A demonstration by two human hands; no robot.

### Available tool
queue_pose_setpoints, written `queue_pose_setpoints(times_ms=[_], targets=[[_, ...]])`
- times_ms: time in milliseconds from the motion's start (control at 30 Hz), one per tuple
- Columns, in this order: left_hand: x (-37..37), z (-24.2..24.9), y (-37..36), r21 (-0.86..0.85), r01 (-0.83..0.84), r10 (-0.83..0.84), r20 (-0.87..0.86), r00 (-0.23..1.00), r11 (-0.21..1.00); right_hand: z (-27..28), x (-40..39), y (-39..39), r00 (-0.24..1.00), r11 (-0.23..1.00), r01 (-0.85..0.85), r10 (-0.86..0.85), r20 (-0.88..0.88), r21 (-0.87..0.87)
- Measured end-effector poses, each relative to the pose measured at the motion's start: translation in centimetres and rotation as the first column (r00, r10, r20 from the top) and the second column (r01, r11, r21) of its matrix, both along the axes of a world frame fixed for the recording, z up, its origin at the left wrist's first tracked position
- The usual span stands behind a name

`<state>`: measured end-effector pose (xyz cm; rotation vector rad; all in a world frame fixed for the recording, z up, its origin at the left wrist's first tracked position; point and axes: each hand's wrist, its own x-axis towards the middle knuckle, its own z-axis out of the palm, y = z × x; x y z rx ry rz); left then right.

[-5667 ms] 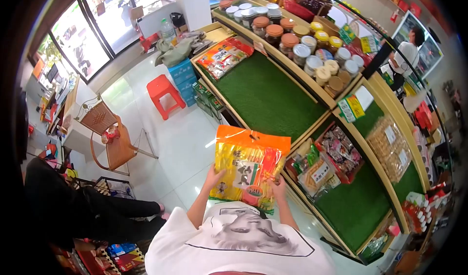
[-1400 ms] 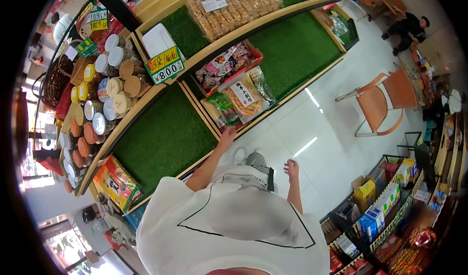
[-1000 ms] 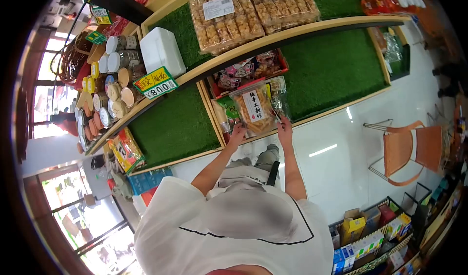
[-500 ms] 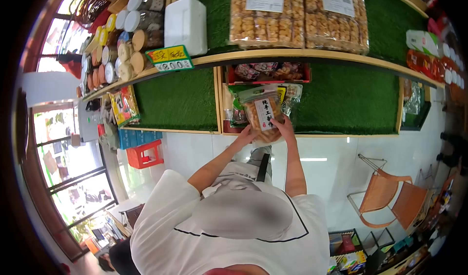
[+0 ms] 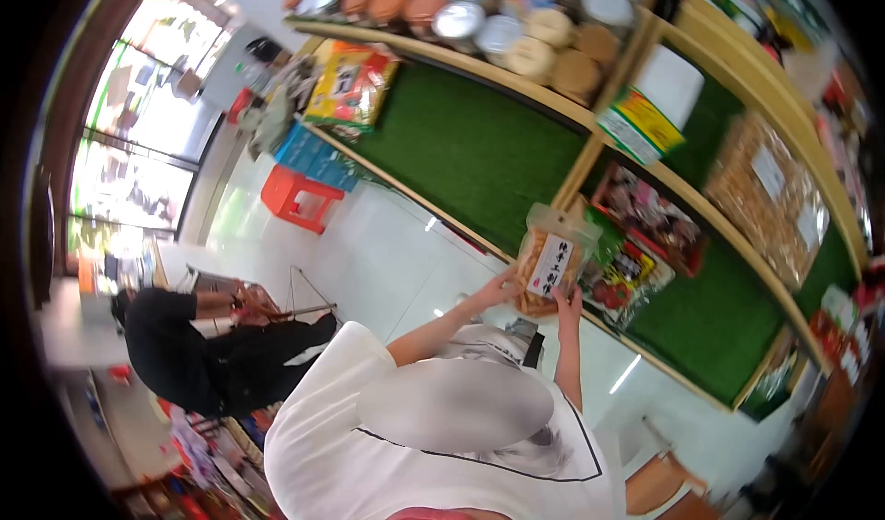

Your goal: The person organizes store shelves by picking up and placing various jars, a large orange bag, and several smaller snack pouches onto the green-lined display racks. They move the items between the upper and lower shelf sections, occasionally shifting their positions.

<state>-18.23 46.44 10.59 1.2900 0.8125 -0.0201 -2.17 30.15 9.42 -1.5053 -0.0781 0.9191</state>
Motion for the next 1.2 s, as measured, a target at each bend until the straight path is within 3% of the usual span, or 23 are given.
queue_pose_setpoints(times_ms=[67, 133, 200, 233, 300, 333, 367, 467, 600, 833, 933, 967, 1200], targets=[[-3.2, 0.9, 1.5, -0.073, -0.081, 0.083, 0.014, 0.996, 0.994, -0.1, -2.5, 2.4, 0.996, 0.996, -0.086, 0.084, 0.042, 0.033], [-7.8, 1.5, 3.7, -0.164, -0.155, 0.153, -0.022, 0.988, 0.974, -3.0, -5.5, 5.0, 0.979, 0.986, -0.146, 0.156, 0.132, -0.082], [-11.7, -2.8, 5.1, -0.123, -0.206, 0.207, -0.005, 0.978, 0.971, -4.6, -7.9, 7.4, 0.950, 0.968, -0.222, 0.242, 0.195, -0.120], [-13.4, -2.1, 6.3, -0.081, -0.206, 0.204, -0.027, 0.979, 0.975, -4.7, -9.3, 9.2, 0.933, 0.956, -0.275, 0.292, 0.211, -0.105], [-16.4, -2.7, 8.8, 0.003, -0.216, 0.216, -0.016, 0.976, 0.976, -2.9, -12.5, 12.6, 0.954, 0.962, -0.270, 0.272, 0.129, -0.031], [-17.6, -4.6, 9.8, 0.038, -0.236, 0.235, 0.018, 0.972, 0.971, -2.8, -13.2, 14.1, 0.929, 0.933, -0.346, 0.356, 0.104, -0.104], [-18.5, -4.4, 10.8, -0.009, -0.274, 0.274, 0.037, 0.961, 0.962, -5.3, -14.2, 15.4, 0.942, 0.947, -0.298, 0.312, 0.125, -0.124], [-21.2, -2.8, 12.7, -0.035, -0.346, 0.347, 0.034, 0.937, 0.938, -1.5, -16.3, 19.4, 0.899, 0.898, -0.419, 0.431, 0.081, -0.132], [-21.6, 0.2, 15.1, -0.084, -0.373, 0.373, -0.023, 0.928, 0.924, -3.2, -16.3, 22.3, 0.890, 0.888, -0.435, 0.450, 0.080, -0.149], [-19.6, -1.0, 20.2, -0.062, -0.295, 0.292, -0.053, 0.955, 0.953, 0.6, -14.1, 27.0, 0.897, 0.890, -0.436, 0.419, -0.138, -0.133], [-18.4, -0.3, 23.7, -0.112, -0.270, 0.266, -0.055, 0.963, 0.956, 1.1, -13.2, 29.6, 0.890, 0.866, -0.456, 0.450, -0.074, -0.207], [-18.1, -0.6, 24.6, -0.138, -0.273, 0.271, -0.034, 0.962, 0.952, 0.6, -12.6, 30.4, 0.874, 0.868, -0.479, 0.457, -0.166, -0.132], [-13.9, -2.0, 30.8, -0.140, -0.157, 0.152, -0.045, 0.987, 0.978, -0.1, -9.7, 34.0, 0.932, 0.920, -0.357, 0.340, -0.126, -0.158]])
